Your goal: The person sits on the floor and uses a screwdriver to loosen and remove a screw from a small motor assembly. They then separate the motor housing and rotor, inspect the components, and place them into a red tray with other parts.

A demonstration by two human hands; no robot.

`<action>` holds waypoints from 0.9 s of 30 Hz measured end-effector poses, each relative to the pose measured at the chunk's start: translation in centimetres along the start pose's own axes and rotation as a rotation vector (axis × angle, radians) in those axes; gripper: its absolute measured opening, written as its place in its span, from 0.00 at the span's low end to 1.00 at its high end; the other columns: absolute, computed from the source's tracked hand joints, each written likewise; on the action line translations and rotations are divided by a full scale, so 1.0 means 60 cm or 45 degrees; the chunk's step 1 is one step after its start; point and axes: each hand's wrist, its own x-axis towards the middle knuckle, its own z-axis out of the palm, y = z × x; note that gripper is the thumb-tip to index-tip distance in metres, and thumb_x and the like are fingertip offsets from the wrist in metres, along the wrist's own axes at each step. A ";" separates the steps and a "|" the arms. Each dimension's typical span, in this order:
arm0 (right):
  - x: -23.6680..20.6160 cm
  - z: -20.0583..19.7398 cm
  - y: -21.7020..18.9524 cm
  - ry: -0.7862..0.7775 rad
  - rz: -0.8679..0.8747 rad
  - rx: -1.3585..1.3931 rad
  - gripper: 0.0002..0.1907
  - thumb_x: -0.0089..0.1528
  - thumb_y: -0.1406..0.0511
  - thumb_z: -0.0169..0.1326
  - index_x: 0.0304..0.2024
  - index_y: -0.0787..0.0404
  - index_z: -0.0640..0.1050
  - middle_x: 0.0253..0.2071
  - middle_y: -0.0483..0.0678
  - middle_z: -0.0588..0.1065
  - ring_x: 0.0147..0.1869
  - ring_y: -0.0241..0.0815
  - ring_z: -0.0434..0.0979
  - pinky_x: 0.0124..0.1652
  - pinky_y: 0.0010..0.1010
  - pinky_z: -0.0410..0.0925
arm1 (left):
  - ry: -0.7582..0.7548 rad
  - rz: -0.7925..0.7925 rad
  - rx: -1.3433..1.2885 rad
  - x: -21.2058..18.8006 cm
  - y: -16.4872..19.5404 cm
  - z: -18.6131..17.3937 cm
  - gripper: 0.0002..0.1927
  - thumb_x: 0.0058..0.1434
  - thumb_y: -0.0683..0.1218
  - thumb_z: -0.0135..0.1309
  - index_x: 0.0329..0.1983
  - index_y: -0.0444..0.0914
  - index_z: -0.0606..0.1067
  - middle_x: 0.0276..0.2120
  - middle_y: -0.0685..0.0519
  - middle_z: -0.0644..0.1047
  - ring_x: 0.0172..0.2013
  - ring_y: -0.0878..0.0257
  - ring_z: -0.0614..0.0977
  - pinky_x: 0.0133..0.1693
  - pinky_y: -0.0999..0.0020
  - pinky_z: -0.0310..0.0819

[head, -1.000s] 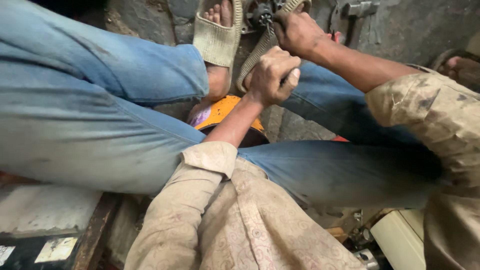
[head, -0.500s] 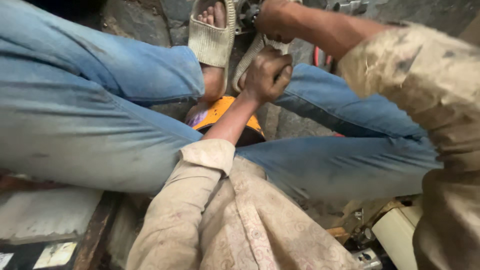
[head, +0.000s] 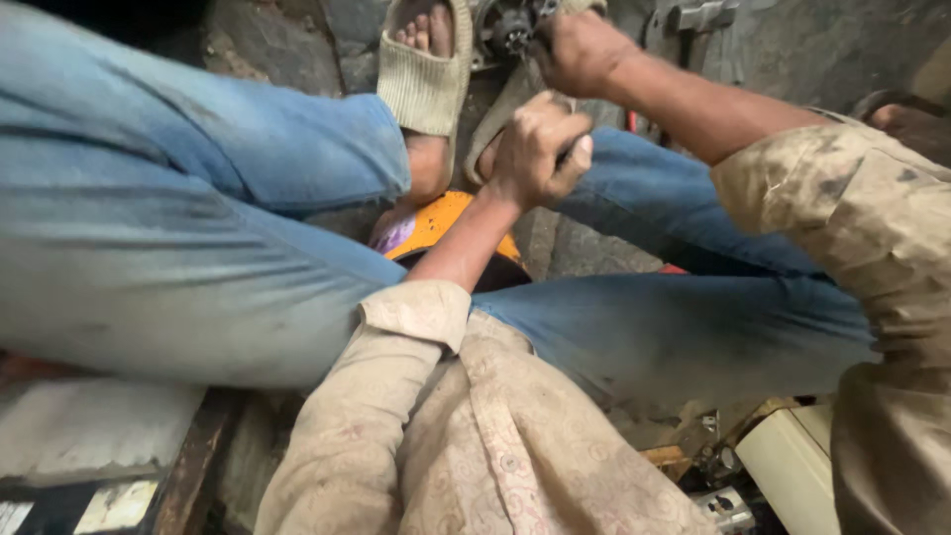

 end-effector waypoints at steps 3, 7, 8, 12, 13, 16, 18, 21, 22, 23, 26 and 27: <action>-0.008 0.007 0.004 0.108 -0.135 -0.004 0.15 0.71 0.57 0.51 0.44 0.62 0.81 0.40 0.64 0.79 0.42 0.68 0.79 0.43 0.55 0.71 | 0.008 -0.013 0.018 0.000 0.003 -0.005 0.12 0.63 0.49 0.51 0.32 0.35 0.74 0.25 0.42 0.72 0.32 0.44 0.74 0.39 0.50 0.68; -0.022 0.001 0.002 0.184 -0.250 -0.106 0.14 0.69 0.58 0.52 0.44 0.60 0.81 0.36 0.64 0.78 0.40 0.69 0.78 0.39 0.57 0.71 | -0.079 -0.038 0.033 0.001 0.010 -0.010 0.12 0.63 0.49 0.51 0.30 0.35 0.72 0.24 0.44 0.71 0.31 0.44 0.74 0.39 0.51 0.69; -0.025 -0.004 0.003 0.140 -0.194 -0.136 0.14 0.69 0.57 0.52 0.45 0.60 0.80 0.35 0.64 0.78 0.39 0.69 0.78 0.38 0.57 0.71 | -0.090 -0.039 0.058 0.003 0.009 -0.010 0.12 0.62 0.49 0.52 0.29 0.35 0.72 0.24 0.43 0.71 0.31 0.44 0.74 0.39 0.50 0.68; -0.039 -0.007 0.006 0.185 -0.156 -0.139 0.16 0.70 0.56 0.51 0.47 0.62 0.78 0.33 0.64 0.77 0.37 0.69 0.78 0.36 0.58 0.71 | -0.286 0.099 0.139 0.010 0.004 -0.010 0.10 0.60 0.50 0.56 0.30 0.38 0.75 0.23 0.45 0.73 0.29 0.46 0.74 0.37 0.51 0.70; -0.046 0.000 0.007 0.223 -0.166 -0.089 0.16 0.71 0.55 0.51 0.46 0.61 0.78 0.33 0.64 0.78 0.37 0.69 0.78 0.38 0.58 0.71 | -0.323 0.113 0.160 0.011 0.003 -0.010 0.11 0.59 0.50 0.57 0.29 0.38 0.75 0.22 0.45 0.74 0.29 0.46 0.75 0.36 0.51 0.70; -0.062 0.018 0.008 0.355 -0.209 0.053 0.16 0.73 0.55 0.50 0.46 0.61 0.78 0.33 0.63 0.78 0.38 0.69 0.77 0.40 0.59 0.70 | -0.427 0.124 0.217 0.017 -0.001 -0.020 0.12 0.57 0.51 0.59 0.27 0.38 0.76 0.23 0.45 0.75 0.30 0.45 0.76 0.37 0.51 0.70; -0.075 0.026 0.016 0.464 -0.199 0.110 0.15 0.72 0.56 0.51 0.48 0.61 0.78 0.32 0.64 0.77 0.37 0.70 0.76 0.38 0.59 0.69 | -0.485 0.113 0.195 0.026 -0.002 -0.025 0.12 0.57 0.52 0.59 0.29 0.39 0.78 0.25 0.45 0.77 0.32 0.45 0.77 0.38 0.52 0.71; -0.082 0.024 0.022 0.509 -0.195 0.222 0.15 0.75 0.57 0.50 0.48 0.61 0.78 0.36 0.64 0.77 0.39 0.70 0.76 0.41 0.58 0.69 | -0.642 0.002 0.244 0.036 0.001 -0.035 0.15 0.56 0.53 0.61 0.26 0.37 0.79 0.24 0.43 0.76 0.32 0.44 0.78 0.39 0.51 0.72; -0.083 0.022 0.023 0.536 -0.203 0.244 0.14 0.75 0.57 0.49 0.48 0.62 0.78 0.36 0.63 0.77 0.40 0.70 0.76 0.41 0.58 0.69 | -0.599 0.037 0.236 0.036 0.004 -0.038 0.14 0.55 0.53 0.61 0.27 0.37 0.79 0.25 0.43 0.77 0.32 0.45 0.78 0.39 0.52 0.72; -0.084 0.020 0.023 0.566 -0.209 0.264 0.14 0.76 0.58 0.49 0.49 0.62 0.78 0.37 0.63 0.77 0.42 0.70 0.76 0.42 0.58 0.68 | -0.555 0.077 0.228 0.035 0.006 -0.040 0.15 0.53 0.53 0.61 0.29 0.36 0.80 0.25 0.44 0.77 0.32 0.45 0.78 0.39 0.53 0.72; -0.083 0.017 0.019 0.596 -0.236 0.393 0.14 0.77 0.59 0.47 0.51 0.63 0.77 0.41 0.61 0.78 0.46 0.68 0.77 0.45 0.56 0.68 | -0.503 0.103 0.208 0.026 0.016 -0.042 0.13 0.53 0.51 0.61 0.29 0.35 0.80 0.27 0.45 0.78 0.34 0.47 0.78 0.42 0.56 0.72; -0.082 0.017 0.019 0.599 -0.242 0.446 0.14 0.77 0.59 0.46 0.52 0.62 0.76 0.43 0.60 0.79 0.48 0.67 0.77 0.47 0.55 0.68 | -0.499 0.100 0.200 0.024 0.017 -0.041 0.12 0.54 0.49 0.61 0.29 0.35 0.80 0.28 0.46 0.78 0.35 0.47 0.79 0.43 0.57 0.73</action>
